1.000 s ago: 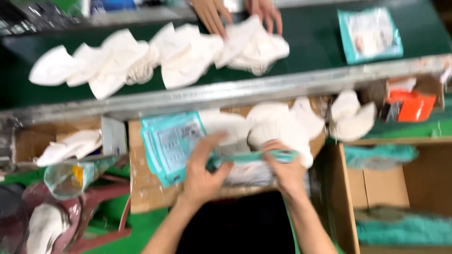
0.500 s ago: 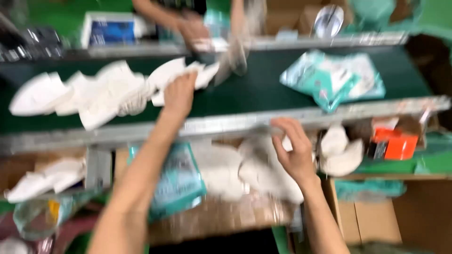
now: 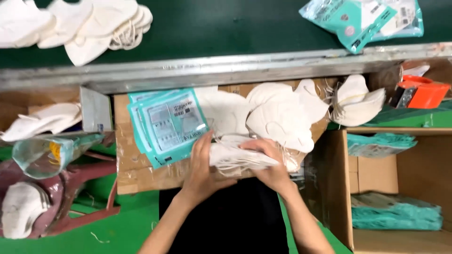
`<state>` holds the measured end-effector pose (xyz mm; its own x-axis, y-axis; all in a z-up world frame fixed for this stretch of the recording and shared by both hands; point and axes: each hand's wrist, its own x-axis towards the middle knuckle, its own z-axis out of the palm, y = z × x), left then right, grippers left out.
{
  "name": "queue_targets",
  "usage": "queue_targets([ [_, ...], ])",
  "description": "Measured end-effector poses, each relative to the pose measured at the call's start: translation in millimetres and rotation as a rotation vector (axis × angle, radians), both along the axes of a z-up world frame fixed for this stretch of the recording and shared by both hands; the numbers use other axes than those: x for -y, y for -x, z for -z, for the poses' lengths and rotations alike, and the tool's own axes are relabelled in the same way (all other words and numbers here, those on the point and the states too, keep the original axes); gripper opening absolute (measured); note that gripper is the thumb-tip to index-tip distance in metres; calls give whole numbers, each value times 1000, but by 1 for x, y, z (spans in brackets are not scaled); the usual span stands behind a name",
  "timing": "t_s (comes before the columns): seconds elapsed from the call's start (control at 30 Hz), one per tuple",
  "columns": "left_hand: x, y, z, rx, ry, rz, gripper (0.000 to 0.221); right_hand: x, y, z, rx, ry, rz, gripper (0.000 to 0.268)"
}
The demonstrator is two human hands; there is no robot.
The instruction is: Manually packing and sorting face masks at a conveyor belt and into sacks.
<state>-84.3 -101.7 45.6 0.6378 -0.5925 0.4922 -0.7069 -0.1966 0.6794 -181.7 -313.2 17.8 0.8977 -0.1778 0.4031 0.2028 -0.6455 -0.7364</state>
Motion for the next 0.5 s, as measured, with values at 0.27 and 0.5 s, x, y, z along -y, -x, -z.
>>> queue_targets([
  [0.27, 8, 0, 88, -416, -126, 13, 100, -16, -3, 23, -134, -217, -44, 129],
  [0.5, 6, 7, 80, -316, 58, -56, 115, -8, 9, 53, -307, -370, -77, 129],
])
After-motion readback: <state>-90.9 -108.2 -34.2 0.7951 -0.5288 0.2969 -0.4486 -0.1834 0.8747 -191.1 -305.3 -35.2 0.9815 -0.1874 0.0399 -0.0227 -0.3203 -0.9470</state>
